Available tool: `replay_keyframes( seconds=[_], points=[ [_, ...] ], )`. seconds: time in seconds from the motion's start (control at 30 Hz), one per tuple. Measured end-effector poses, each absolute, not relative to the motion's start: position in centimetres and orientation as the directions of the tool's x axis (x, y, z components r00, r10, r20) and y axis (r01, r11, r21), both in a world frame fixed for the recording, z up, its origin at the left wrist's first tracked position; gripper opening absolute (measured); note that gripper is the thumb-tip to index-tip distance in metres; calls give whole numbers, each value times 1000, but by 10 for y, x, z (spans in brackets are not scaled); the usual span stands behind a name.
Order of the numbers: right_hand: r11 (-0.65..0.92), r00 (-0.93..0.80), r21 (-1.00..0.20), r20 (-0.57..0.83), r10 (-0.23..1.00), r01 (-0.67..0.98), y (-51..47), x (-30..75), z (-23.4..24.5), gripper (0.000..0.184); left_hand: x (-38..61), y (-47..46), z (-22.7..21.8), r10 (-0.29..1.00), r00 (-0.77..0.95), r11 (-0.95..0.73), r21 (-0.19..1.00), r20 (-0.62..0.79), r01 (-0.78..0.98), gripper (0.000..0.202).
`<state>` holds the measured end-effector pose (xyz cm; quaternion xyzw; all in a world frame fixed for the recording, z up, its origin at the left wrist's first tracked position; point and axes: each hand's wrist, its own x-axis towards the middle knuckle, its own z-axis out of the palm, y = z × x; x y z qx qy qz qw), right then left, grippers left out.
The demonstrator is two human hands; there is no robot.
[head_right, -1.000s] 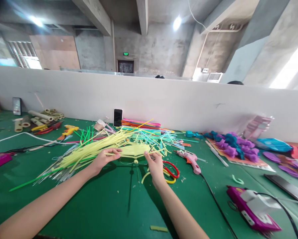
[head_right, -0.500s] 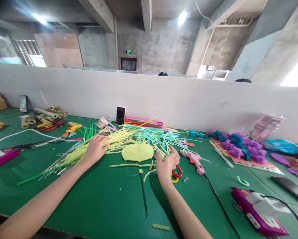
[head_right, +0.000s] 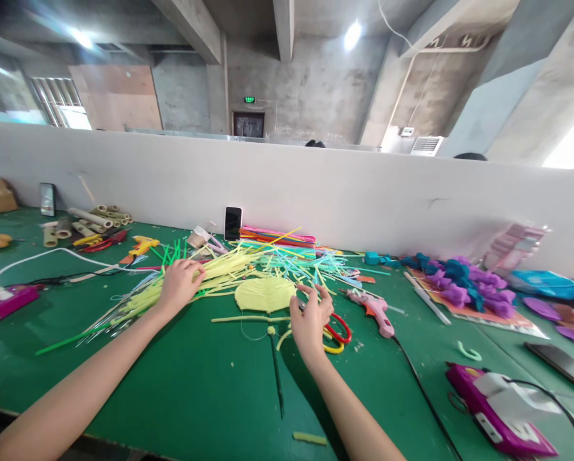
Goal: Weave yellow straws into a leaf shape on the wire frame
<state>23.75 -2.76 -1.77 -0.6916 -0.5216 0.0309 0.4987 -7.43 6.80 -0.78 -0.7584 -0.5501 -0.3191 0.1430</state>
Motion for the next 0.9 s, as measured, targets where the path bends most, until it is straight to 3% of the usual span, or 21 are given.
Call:
replay_keyframes(
  seconds=[0.23, 0.4, 0.53, 0.67, 0.9],
  points=[
    [109, 395, -702, 515, 761, 704, -27, 237, -20, 28, -71, 63, -1, 726, 164, -341, 142, 667, 929, 20],
    [190, 196, -591, 527, 827, 784, -27, 242, -19, 23, -63, 62, -7, 684, 235, -433, 125, 691, 893, 26],
    [218, 0, -448, 437, 899, 867, -29, 245, -18, 14, -45, 49, -10, 652, 353, -605, 179, 671, 776, 23],
    [254, -98, -379, 386, 918, 890, -31, 247, -15, 15, -18, 24, -9, 621, 465, -740, 276, 631, 614, 23],
    [321, -185, -314, 393, 901, 894, -32, 245, -18, 15, 9, -3, -8, 589, 597, -806, 347, 544, 479, 23]
  ],
)
